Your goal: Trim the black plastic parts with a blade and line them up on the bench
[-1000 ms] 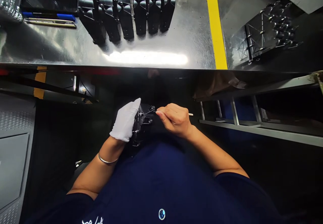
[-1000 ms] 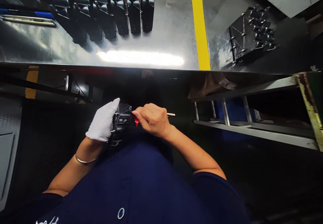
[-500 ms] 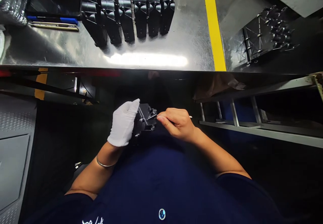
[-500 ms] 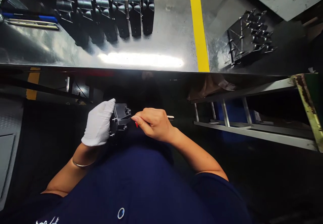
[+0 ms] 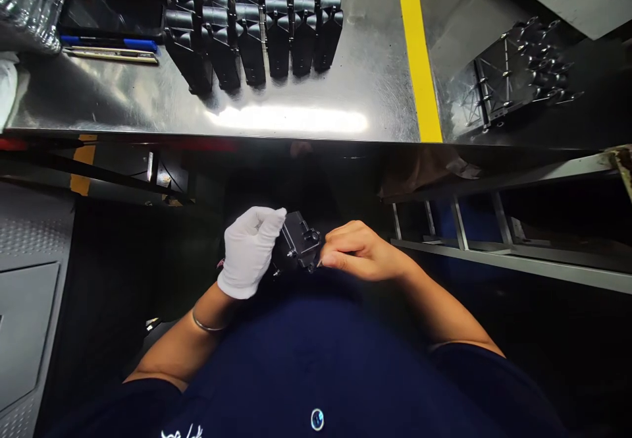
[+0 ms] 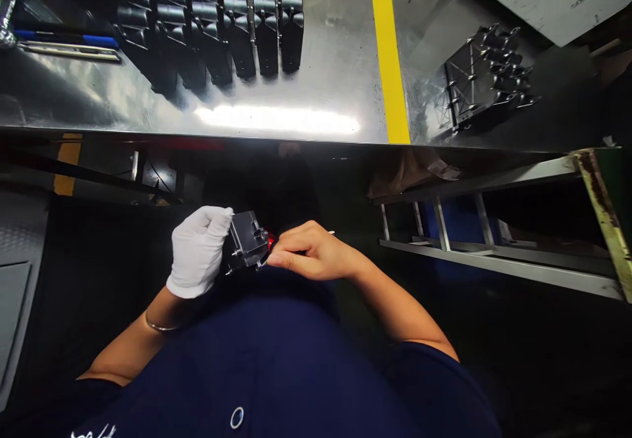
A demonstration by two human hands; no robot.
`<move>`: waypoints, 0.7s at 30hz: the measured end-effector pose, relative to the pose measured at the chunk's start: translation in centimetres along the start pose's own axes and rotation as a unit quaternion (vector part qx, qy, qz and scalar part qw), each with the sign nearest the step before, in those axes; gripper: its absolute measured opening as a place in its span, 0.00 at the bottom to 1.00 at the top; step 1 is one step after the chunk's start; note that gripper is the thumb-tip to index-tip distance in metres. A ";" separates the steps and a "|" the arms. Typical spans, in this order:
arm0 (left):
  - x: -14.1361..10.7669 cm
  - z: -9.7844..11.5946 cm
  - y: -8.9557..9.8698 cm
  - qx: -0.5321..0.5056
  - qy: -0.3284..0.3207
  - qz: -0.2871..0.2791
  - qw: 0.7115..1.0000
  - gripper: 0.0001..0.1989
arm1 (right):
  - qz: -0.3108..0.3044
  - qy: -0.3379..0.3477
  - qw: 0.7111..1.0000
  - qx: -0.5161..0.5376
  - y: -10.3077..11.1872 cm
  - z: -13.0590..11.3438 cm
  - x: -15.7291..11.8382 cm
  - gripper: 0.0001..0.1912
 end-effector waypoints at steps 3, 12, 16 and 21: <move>0.4 0.1 0.2 0.006 -0.023 0.026 0.999 0.13 | 0.093 0.040 0.994 0.027 0.4 0.2 -0.4 0.17; 0.7 -0.1 0.3 0.013 -0.028 0.026 0.999 0.13 | 0.115 0.052 0.924 -0.361 -1.7 0.5 1.1 0.29; 0.9 -0.1 0.2 -0.008 0.010 -0.003 1.000 0.15 | 0.142 0.121 0.924 -0.335 -1.7 0.2 1.0 0.24; 1.3 -0.2 -0.2 -0.057 0.077 -0.110 0.989 0.18 | 0.165 0.185 0.901 -0.356 -1.5 -0.1 0.8 0.13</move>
Point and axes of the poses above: each hand's wrist, its own x-axis towards the middle knuckle, its own y-axis out of the back of the hand, z = x × y, the point moved 3 cm from there along x, towards the middle knuckle, and after that the axes turned 7 degrees about -z, right-handed, at the moved point
